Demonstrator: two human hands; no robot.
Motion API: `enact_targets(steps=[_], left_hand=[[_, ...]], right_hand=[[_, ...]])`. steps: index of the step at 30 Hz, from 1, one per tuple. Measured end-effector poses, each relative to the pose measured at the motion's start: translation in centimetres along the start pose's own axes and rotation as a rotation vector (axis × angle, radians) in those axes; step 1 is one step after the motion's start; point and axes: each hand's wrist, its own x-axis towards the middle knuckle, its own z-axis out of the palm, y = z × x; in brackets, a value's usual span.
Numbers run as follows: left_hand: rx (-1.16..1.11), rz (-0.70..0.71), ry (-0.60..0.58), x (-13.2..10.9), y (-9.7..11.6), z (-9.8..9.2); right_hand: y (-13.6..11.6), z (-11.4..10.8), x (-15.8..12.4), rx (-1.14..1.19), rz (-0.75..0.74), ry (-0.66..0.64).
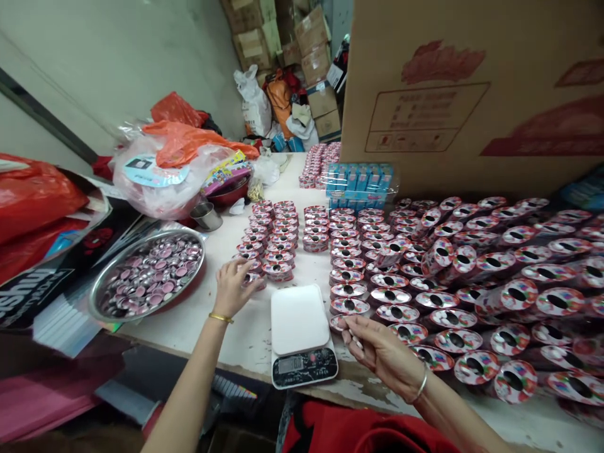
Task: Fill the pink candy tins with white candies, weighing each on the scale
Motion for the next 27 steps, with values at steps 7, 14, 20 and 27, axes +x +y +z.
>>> enact_targets(steps=[7, 14, 20, 27], left_hand=[[0.0, 0.24, -0.136, 10.9, 10.5, 5.3], [0.048, 0.255, -0.18, 13.6, 12.7, 6.6], [-0.103, 0.366, -0.301, 8.2, 11.4, -2.0], [-0.163, 0.293, -0.485, 0.5, 11.9, -5.7]], right_hand=[[-0.5, -0.3, -0.1, 0.095, -0.042, 0.028], [-1.5, -3.1, -1.1, 0.123, -0.128, 0.17], [-1.2, -3.7, -2.1, 0.013, -0.074, 0.103], [-1.0, -2.4, -2.0, -0.164, 0.027, -0.087]])
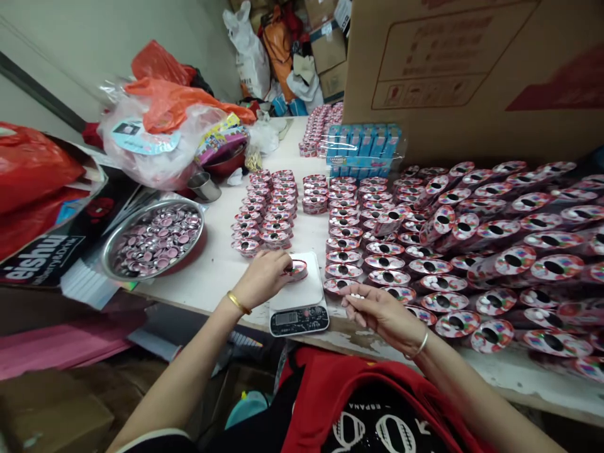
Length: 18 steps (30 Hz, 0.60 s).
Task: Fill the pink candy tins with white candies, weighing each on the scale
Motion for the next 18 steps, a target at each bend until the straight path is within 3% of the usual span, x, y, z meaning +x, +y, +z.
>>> enact_targets(steps=[3, 6, 11, 14, 18], left_hand=[[-0.088, -0.031, 0.058, -1.0, 0.4, 1.6], [-0.172, -0.059, 0.197, -2.5, 0.1, 2.4], [-0.243, -0.263, 0.408, -6.8, -1.0, 4.0], [-0.305, -0.402, 0.456, -9.1, -1.0, 5.7], [-0.377, -0.461, 0.467, -10.6, -0.6, 7.4]], right_hand=[[-0.1, 0.6, 0.1, -0.032, 0.016, 0.002], [-0.5, 1.1, 0.2, -0.127, 0.025, 0.022], [-1.8, 1.8, 1.0, -0.403, -0.021, -0.041], [-3.1, 3.0, 2.5, -0.597, -0.051, -0.076], [-4.9, 6.3, 5.1, -1.038, -0.132, -0.064]])
